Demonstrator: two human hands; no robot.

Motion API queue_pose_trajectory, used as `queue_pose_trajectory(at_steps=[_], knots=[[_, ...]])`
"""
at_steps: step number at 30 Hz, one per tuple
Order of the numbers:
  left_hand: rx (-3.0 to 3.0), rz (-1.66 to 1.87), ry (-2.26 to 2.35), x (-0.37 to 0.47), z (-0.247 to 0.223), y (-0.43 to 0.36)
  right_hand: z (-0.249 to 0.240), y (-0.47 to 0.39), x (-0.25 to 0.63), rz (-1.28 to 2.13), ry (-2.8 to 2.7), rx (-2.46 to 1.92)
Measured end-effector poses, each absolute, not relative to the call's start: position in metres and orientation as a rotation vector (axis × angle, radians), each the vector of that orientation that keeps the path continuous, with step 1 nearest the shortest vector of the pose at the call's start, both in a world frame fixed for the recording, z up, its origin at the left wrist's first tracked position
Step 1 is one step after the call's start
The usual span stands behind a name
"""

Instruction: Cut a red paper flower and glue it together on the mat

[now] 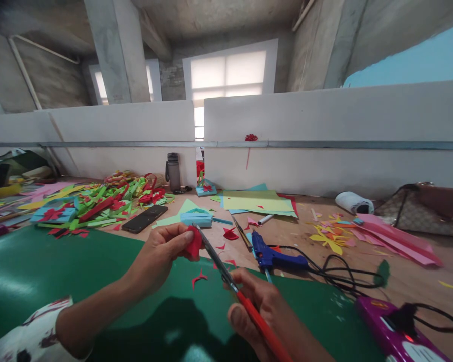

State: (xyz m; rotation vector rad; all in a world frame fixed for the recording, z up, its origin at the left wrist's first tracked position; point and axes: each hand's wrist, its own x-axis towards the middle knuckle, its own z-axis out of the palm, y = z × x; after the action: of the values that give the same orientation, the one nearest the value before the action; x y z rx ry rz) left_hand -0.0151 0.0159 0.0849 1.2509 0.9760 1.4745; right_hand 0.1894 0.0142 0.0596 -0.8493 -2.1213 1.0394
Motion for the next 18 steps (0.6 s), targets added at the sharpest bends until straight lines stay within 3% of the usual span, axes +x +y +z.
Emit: queue_pose_trajectory(at_steps=[18], knots=[[1.254,1.485,0.966,-0.0150,0.0835,0.0175,0.0612,0.0128,0.1892,1.072,-2.120,-0.945]])
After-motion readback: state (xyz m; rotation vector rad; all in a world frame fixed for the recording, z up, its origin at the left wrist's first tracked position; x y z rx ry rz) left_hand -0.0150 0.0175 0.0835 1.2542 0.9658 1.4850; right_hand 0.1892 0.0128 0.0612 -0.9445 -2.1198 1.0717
